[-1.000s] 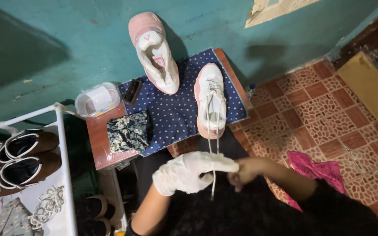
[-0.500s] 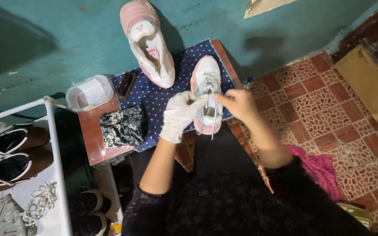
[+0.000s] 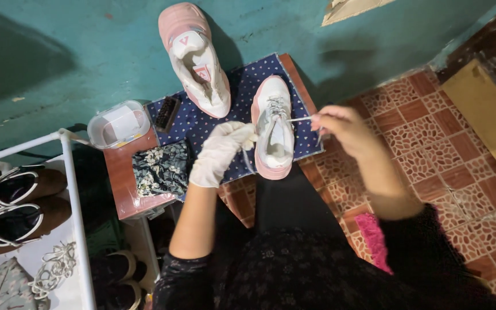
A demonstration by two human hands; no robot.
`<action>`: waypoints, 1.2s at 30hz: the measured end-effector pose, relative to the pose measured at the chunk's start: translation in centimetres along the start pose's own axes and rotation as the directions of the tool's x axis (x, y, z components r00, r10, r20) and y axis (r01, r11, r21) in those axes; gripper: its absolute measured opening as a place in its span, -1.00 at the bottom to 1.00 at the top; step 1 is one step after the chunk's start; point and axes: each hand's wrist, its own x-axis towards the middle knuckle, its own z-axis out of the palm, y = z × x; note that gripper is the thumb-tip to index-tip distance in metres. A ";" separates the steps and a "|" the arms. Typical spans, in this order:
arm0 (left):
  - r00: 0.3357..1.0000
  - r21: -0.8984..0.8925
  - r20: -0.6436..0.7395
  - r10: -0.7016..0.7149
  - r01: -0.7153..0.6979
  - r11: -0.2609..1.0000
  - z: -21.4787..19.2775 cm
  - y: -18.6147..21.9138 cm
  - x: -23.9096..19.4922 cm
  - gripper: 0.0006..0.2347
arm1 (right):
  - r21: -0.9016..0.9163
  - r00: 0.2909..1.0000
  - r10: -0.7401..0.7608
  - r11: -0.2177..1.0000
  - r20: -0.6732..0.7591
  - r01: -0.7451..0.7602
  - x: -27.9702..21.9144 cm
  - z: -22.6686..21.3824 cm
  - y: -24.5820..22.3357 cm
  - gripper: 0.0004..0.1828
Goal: The person wipes the upper and laces of a pink and white sneaker with a patterned cloth while seated. They then tie the laces and place the shoe on a small table.
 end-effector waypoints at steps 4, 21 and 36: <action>0.964 -0.278 0.061 0.260 -0.234 0.932 -3.9 3.4 -4.6 -0.80 | -0.150 0.992 -0.111 0.981 0.064 0.120 -1.3 -2.5 -4.5 -0.86; 0.672 -0.760 0.128 0.730 -0.406 0.507 -5.8 10.5 -4.8 -0.67 | 0.379 0.628 -0.539 0.842 0.561 0.384 2.7 -6.9 -8.2 -0.77; 0.528 -0.621 0.125 0.840 -0.619 0.481 -0.8 11.9 -6.0 -0.82 | 0.434 0.510 -0.840 0.535 0.183 0.725 -1.5 1.4 -10.4 -0.71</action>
